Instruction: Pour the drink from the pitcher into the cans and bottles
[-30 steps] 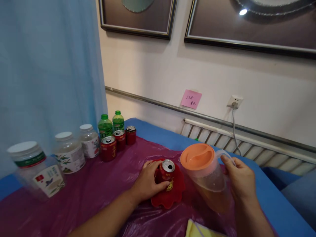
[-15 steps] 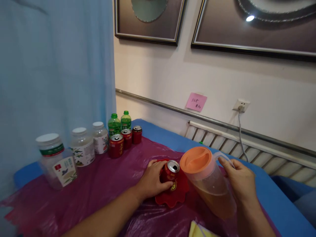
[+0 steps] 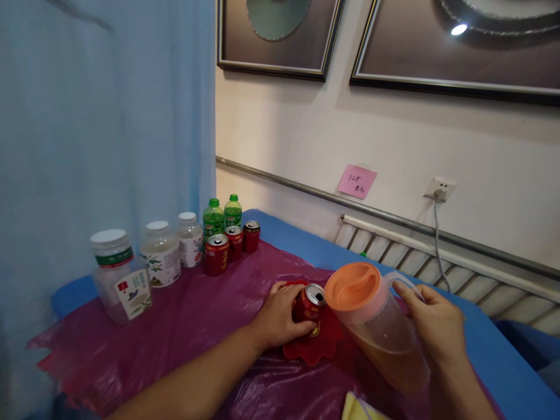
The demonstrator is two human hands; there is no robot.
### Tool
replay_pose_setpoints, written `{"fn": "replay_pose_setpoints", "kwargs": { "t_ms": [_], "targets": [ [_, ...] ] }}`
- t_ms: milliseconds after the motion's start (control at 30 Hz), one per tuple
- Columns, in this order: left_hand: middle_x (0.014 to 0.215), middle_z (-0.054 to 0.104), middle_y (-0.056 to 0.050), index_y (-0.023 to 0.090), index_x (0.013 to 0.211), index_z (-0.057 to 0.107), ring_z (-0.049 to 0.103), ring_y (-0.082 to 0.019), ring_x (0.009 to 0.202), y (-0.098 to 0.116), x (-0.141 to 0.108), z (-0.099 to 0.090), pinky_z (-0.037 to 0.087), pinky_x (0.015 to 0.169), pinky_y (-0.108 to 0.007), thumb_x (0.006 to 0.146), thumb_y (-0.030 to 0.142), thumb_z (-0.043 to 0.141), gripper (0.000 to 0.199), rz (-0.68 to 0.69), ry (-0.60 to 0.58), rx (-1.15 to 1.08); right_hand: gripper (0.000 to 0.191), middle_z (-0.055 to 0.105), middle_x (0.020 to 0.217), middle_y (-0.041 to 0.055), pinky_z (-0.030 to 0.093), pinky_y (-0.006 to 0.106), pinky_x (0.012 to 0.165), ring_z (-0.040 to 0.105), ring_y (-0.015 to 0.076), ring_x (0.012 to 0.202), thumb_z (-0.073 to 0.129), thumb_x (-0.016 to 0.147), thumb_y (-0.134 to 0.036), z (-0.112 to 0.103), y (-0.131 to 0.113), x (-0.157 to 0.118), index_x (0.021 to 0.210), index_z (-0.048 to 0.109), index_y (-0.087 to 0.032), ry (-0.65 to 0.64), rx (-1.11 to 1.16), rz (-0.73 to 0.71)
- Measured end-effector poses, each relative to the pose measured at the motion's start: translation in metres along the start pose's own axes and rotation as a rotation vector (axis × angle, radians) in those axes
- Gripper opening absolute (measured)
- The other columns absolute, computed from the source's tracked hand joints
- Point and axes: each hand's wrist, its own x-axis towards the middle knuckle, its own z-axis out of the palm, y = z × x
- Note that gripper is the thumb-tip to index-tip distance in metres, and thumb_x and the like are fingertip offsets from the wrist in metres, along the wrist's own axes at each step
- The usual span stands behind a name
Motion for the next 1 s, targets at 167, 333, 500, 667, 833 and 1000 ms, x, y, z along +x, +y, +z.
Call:
{"fn": "replay_pose_setpoints", "kwargs": {
  "t_ms": [167, 333, 500, 667, 833, 1000],
  "targets": [
    [0.123, 0.074, -0.003, 0.027, 0.121, 0.063, 0.065, -0.030, 0.116, -0.0009, 0.0009, -0.0004, 0.033, 0.115, -0.051, 0.063, 0.035, 0.087, 0.064, -0.002, -0.016, -0.008, 0.057, 0.040, 0.051, -0.0045, 0.029, 0.025, 0.047, 0.037, 0.0125, 0.053, 0.069, 0.070, -0.071, -0.0006, -0.0020, -0.0026, 0.052, 0.049, -0.021, -0.012, -0.018, 0.003],
    [0.123, 0.073, -0.003, 0.028, 0.121, 0.062, 0.064, -0.030, 0.117, -0.0018, 0.0007, 0.0004, 0.030, 0.116, -0.051, 0.064, 0.034, 0.088, 0.063, -0.013, -0.036, -0.015, 0.053, 0.043, 0.051, -0.0039, 0.030, 0.025, 0.048, 0.039, 0.0132, 0.054, 0.068, 0.072, -0.068, -0.0027, -0.0088, -0.0065, 0.053, 0.050, -0.021, -0.017, -0.048, 0.015],
    [0.122, 0.073, -0.002, 0.028, 0.122, 0.062, 0.065, -0.030, 0.116, -0.0034, 0.0002, 0.0018, 0.030, 0.118, -0.050, 0.063, 0.037, 0.088, 0.064, -0.014, -0.028, -0.002, 0.054, 0.042, 0.051, -0.0041, 0.030, 0.026, 0.049, 0.040, 0.0136, 0.054, 0.067, 0.071, -0.070, -0.0031, -0.0075, -0.0061, 0.054, 0.050, -0.021, -0.028, -0.061, 0.029],
    [0.124, 0.073, -0.004, 0.027, 0.122, 0.062, 0.064, -0.031, 0.116, -0.0032, 0.0000, 0.0015, 0.031, 0.117, -0.051, 0.063, 0.038, 0.088, 0.066, -0.013, -0.033, -0.008, 0.054, 0.040, 0.052, -0.0042, 0.029, 0.027, 0.050, 0.038, 0.0141, 0.056, 0.067, 0.072, -0.070, -0.0049, -0.0053, -0.0062, 0.055, 0.049, -0.022, -0.028, -0.097, 0.035],
    [0.124, 0.073, -0.004, 0.028, 0.122, 0.062, 0.064, -0.031, 0.118, -0.0042, -0.0007, 0.0019, 0.029, 0.118, -0.051, 0.064, 0.039, 0.088, 0.065, -0.007, -0.040, -0.016, 0.053, 0.041, 0.055, -0.0041, 0.030, 0.027, 0.051, 0.040, 0.0144, 0.057, 0.068, 0.073, -0.069, -0.0054, -0.0062, -0.0072, 0.056, 0.051, -0.022, -0.022, -0.107, 0.036],
    [0.125, 0.073, -0.003, 0.027, 0.121, 0.063, 0.064, -0.031, 0.119, -0.0047, -0.0011, 0.0032, 0.028, 0.119, -0.051, 0.063, 0.040, 0.089, 0.065, -0.023, -0.032, -0.013, 0.054, 0.041, 0.054, -0.0043, 0.030, 0.026, 0.051, 0.039, 0.0140, 0.057, 0.068, 0.072, -0.070, -0.0054, -0.0044, -0.0064, 0.055, 0.050, -0.022, -0.025, -0.111, 0.042]
  ]
}}
